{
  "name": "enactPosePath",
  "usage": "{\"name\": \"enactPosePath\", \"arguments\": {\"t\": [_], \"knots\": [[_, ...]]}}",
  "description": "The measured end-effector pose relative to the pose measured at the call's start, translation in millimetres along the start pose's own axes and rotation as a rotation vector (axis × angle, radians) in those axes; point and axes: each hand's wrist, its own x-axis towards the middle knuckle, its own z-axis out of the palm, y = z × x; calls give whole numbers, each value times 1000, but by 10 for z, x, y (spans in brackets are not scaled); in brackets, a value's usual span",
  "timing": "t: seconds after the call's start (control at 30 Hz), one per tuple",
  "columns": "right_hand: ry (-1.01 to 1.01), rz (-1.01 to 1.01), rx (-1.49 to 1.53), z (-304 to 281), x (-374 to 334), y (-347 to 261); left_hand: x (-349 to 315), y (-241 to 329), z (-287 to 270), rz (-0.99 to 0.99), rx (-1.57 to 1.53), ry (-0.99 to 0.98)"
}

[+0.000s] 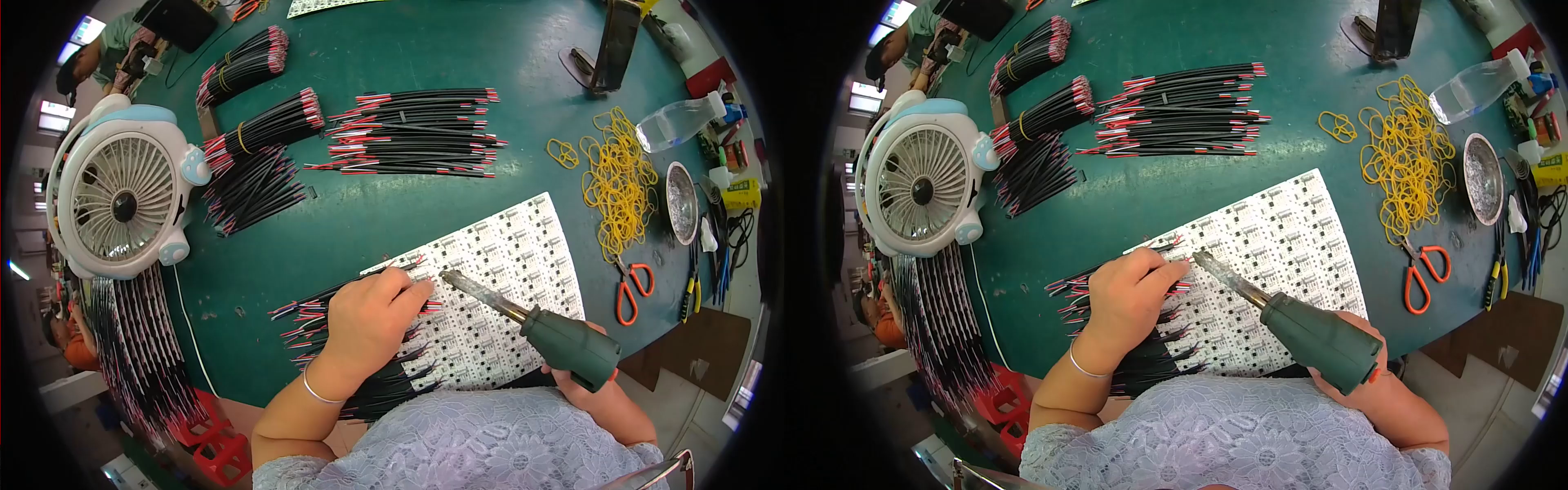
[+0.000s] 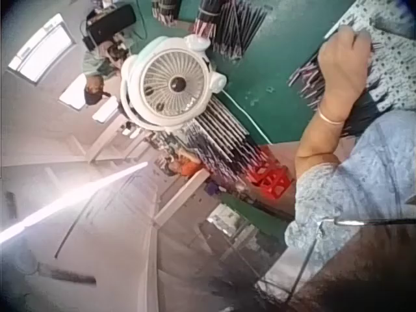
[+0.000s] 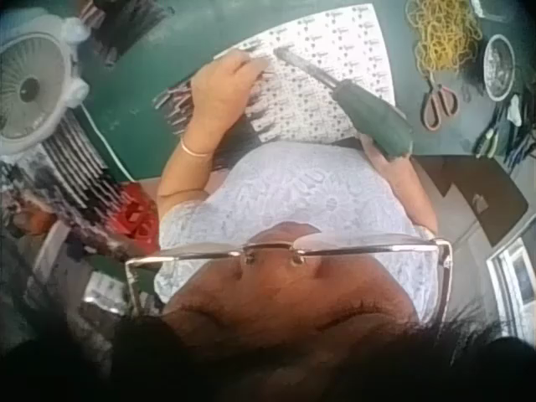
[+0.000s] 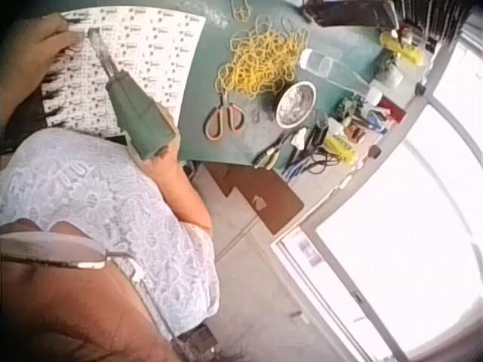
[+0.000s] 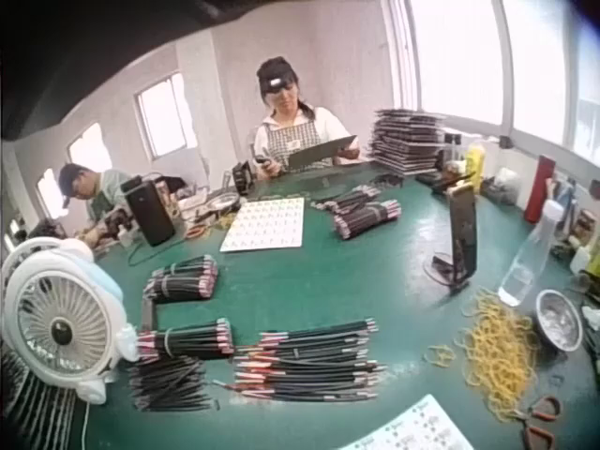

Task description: The person solders red and black wires to circuit board segments on a large PCB sheet using a soldering iron.

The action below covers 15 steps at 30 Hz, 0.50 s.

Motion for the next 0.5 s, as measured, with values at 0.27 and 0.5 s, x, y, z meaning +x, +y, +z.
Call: {"name": "enactPosePath", "arguments": {"t": [0.27,0.5], "knots": [[2,67,-11,22,16,-95,-18,35,-20,13,8,-9],[43,120,-69,25,14,-83,-4,49,-24,3,14,-2]]}}
